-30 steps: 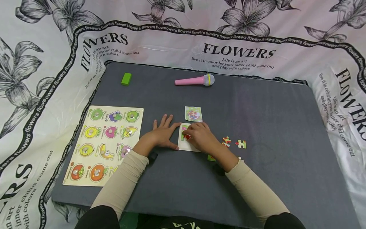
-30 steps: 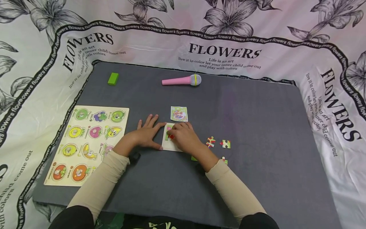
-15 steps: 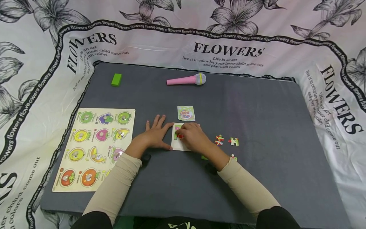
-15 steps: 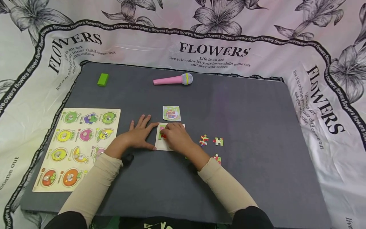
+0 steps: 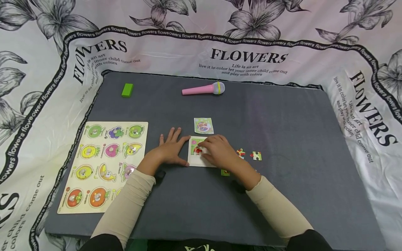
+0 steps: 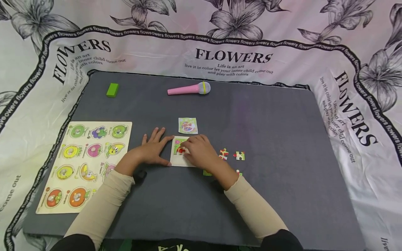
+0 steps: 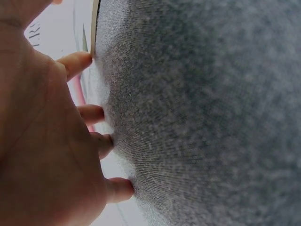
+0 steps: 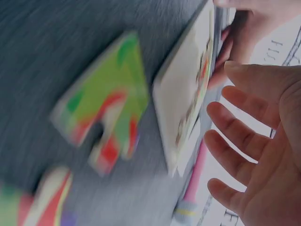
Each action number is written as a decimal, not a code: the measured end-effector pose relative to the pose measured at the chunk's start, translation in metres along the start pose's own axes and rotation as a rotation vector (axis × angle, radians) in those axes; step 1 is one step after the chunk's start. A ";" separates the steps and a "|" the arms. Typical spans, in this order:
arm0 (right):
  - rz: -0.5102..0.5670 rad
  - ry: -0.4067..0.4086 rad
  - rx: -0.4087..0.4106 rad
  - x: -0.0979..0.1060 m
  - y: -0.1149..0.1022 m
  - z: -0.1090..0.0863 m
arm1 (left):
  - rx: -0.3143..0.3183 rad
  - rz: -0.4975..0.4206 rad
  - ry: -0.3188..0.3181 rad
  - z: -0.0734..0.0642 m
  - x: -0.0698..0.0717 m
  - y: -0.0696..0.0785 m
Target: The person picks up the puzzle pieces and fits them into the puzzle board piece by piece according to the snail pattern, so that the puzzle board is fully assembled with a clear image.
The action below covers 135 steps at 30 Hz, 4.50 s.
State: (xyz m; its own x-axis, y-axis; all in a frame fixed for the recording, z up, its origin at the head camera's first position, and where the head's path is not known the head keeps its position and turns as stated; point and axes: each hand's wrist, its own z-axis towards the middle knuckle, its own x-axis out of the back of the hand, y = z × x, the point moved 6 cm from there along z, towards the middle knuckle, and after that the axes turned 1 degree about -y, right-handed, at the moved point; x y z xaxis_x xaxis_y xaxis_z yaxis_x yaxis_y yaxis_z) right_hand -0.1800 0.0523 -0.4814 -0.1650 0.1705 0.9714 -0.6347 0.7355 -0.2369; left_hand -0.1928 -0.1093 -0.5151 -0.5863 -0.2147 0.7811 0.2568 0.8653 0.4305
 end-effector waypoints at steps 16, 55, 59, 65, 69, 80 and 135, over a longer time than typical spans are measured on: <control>0.023 -0.016 -0.188 0.018 0.082 -0.083 | 0.003 0.002 0.002 0.001 -0.001 0.004; -0.020 0.082 0.017 0.025 0.036 -0.044 | -0.013 -0.007 0.010 0.001 0.000 0.000; -0.014 0.095 0.069 0.019 0.018 -0.027 | -0.002 0.007 0.005 0.000 -0.002 -0.002; -0.022 0.070 0.101 0.004 0.007 -0.013 | 0.010 0.007 0.003 0.001 -0.002 -0.002; -0.041 0.070 0.104 -0.002 0.005 -0.009 | 0.013 0.001 -0.001 0.001 -0.002 -0.002; -0.080 0.084 0.079 -0.005 0.005 -0.006 | 0.015 0.000 -0.006 0.001 -0.001 -0.002; -0.016 0.093 -0.292 0.024 0.124 -0.146 | -0.016 -0.031 0.008 0.002 -0.003 0.003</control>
State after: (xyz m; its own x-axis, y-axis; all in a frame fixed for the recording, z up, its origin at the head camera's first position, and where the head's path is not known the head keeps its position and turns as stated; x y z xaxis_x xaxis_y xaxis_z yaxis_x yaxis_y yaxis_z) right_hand -0.1524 0.2430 -0.4855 -0.0779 0.2067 0.9753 -0.3906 0.8937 -0.2206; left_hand -0.1922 -0.1053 -0.5172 -0.5880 -0.2454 0.7708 0.2508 0.8506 0.4622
